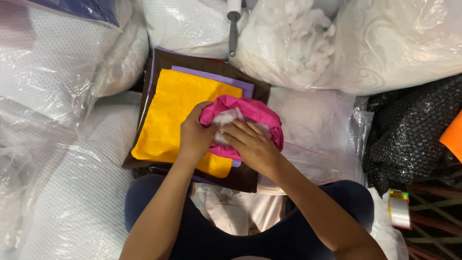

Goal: The person is manually stuffing a small pink fabric pouch with white fiberfill material.

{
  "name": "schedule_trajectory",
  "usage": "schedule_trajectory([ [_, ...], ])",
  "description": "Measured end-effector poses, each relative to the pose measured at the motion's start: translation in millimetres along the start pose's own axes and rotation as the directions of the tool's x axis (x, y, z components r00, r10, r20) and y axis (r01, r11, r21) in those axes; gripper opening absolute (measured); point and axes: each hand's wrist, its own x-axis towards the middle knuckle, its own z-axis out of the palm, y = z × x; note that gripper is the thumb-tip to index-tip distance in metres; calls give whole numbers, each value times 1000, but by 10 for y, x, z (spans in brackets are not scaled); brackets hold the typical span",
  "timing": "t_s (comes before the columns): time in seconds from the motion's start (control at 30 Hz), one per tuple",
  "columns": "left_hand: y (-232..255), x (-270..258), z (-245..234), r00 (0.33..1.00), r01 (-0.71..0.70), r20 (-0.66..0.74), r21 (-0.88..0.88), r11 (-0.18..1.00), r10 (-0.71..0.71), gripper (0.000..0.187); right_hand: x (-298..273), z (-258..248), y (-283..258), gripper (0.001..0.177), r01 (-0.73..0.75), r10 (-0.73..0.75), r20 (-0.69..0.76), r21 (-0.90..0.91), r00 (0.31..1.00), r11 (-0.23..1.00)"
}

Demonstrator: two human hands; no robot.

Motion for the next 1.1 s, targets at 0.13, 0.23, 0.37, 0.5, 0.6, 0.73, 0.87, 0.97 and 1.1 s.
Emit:
schedule_trajectory([
  [0.13, -24, 11, -32, 998, -11, -67, 8, 1000, 11, 50, -112, 95, 111, 24, -68, 74, 75, -72, 994, 995],
  [0.23, 82, -43, -68, 1000, 7, 1, -28, 1000, -7, 53, -82, 94, 93, 26, -63, 65, 27, -50, 998, 997],
  [0.37, 33, -20, -43, 997, -44, 68, 82, 996, 38, 61, -42, 59, 21, 24, -21, 18, -58, -50, 998, 999],
  [0.5, 10, -2, -16, 999, -43, 27, 202, 979, 39, 56, -25, 19, -2, 28, -40, 22, -111, -162, 994, 986],
  [0.6, 73, 38, -36, 999, 38, 5, 143, 989, -39, 55, 53, -3, 14, 21, 6, -8, -30, -91, 1000, 996],
  [0.73, 182, -6, -44, 990, 105, 88, 101, 989, -114, 66, -38, 30, 35, 21, 7, -8, -4, -93, 1000, 996],
  [0.87, 244, -7, -28, 993, 73, 70, 286, 955, -97, 68, -55, -43, 6, 32, -5, 8, 36, -90, 999, 996],
  [0.97, 109, -15, 18, 995, 40, 69, 390, 920, -73, 63, -89, -101, -72, 50, -7, 11, 89, -53, 996, 999],
  [1.1, -123, 62, 94, 998, -17, 53, 520, 854, -13, 56, -521, 472, 189, 33, 41, -29, 82, -141, 996, 989],
])
